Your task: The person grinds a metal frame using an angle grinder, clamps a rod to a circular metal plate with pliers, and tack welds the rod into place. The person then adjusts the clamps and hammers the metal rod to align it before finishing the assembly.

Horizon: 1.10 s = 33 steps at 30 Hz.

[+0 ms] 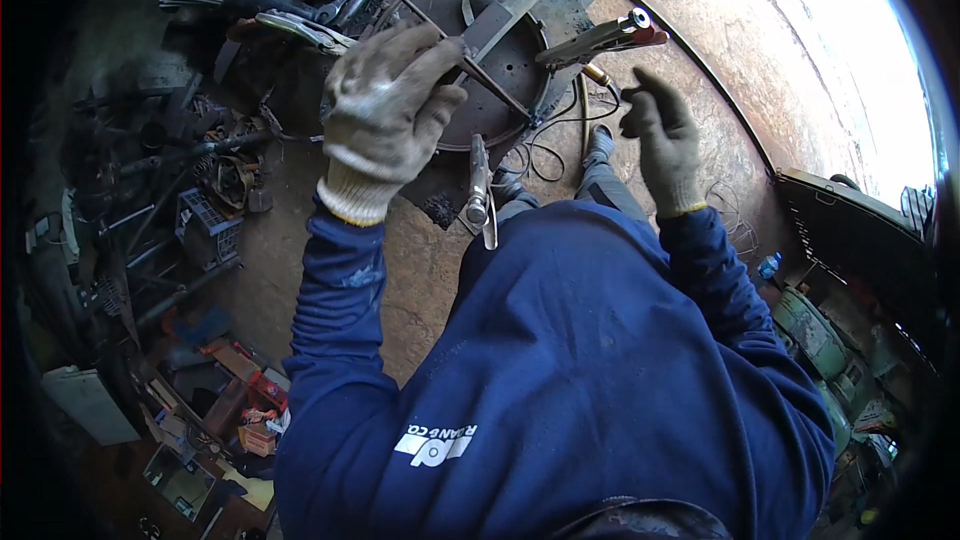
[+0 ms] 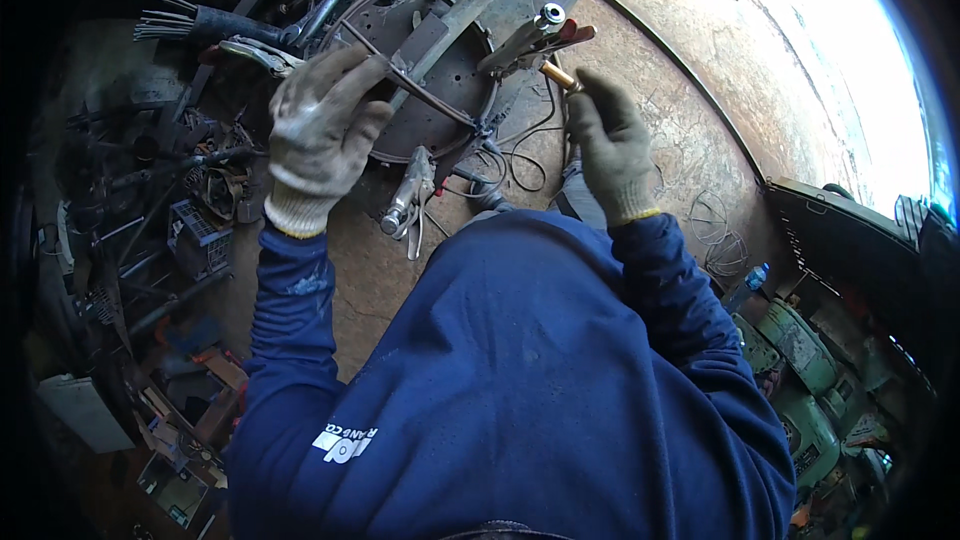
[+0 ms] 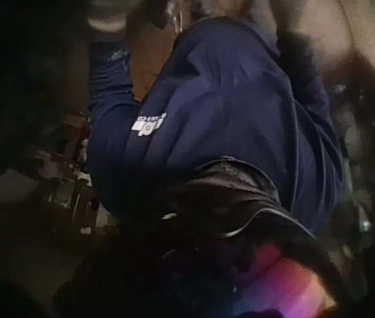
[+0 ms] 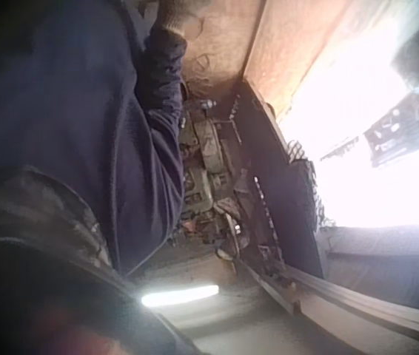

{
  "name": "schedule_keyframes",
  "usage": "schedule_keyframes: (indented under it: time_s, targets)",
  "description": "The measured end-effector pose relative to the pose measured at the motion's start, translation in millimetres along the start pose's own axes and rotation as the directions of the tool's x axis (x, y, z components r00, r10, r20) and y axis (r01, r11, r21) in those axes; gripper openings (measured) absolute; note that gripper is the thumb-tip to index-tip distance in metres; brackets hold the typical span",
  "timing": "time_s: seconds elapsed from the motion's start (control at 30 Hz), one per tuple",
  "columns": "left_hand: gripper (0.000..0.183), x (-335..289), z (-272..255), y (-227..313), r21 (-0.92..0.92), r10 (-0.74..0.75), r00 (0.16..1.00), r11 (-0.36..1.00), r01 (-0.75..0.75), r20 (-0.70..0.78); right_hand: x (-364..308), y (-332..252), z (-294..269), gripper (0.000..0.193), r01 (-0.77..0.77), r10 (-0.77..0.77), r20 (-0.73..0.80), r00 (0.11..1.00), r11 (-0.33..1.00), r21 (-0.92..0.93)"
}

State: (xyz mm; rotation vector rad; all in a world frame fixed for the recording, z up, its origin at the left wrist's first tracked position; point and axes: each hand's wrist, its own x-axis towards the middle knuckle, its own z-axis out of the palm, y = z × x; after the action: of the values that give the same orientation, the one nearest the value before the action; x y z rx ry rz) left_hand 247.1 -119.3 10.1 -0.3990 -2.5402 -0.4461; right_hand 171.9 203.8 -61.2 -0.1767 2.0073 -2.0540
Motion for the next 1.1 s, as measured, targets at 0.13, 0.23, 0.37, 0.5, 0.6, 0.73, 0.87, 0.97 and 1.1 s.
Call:
schedule_keyframes:
  time_s: [0.13, 0.23, 0.37, 0.5, 0.6, 0.73, 0.87, 0.97, 1.1]
  targets:
    - [0.035, -23, 3, 17, -0.295, -0.176, 0.982, 0.944, 0.149, -0.067, 27, -26, 4, 0.048, 0.213, -0.215, 0.029, 0.976, 0.975, 0.056]
    - [0.034, -26, 3, 31, -0.391, -0.250, 0.968, 0.894, 0.221, -0.024, 49, -42, 14, 0.048, 0.236, -0.247, 0.156, 0.956, 0.968, 0.087]
    - [0.033, -10, -5, 38, -0.377, -0.187, 0.982, 0.911, 0.166, -0.018, 69, -25, 16, 0.036, 0.183, -0.165, 0.212, 0.963, 0.981, -0.069]
    - [0.033, 30, 4, 41, -0.418, -0.060, 0.998, 0.908, 0.039, -0.036, 60, -25, 35, 0.025, 0.257, -0.263, 0.070, 0.962, 0.963, 0.084]
    - [0.040, 78, 13, 52, -0.453, -0.104, 0.979, 0.874, 0.175, 0.176, 56, -28, 42, 0.033, 0.404, -0.404, 0.021, 0.915, 0.913, -0.054]
    - [0.035, 123, 31, 52, -0.477, 0.106, 0.994, 0.874, -0.095, -0.003, 62, -18, 44, 0.038, 0.509, -0.536, -0.004, 0.844, 0.804, -0.308]
    - [0.011, 129, 50, 54, -0.445, 0.165, 0.977, 0.891, -0.090, 0.133, 67, -21, 42, 0.046, 0.621, -0.710, 0.053, 0.702, 0.574, -0.534]
    - [0.013, 130, 54, 60, -0.360, 0.116, 0.988, 0.930, -0.071, 0.104, 61, -36, 50, 0.040, 0.549, -0.618, -0.062, 0.784, 0.736, -0.396]
    - [0.024, 130, 62, 46, -0.347, 0.118, 0.993, 0.932, -0.104, 0.021, 61, -16, 31, 0.035, 0.195, -0.163, -0.269, 0.949, 0.976, 0.096]
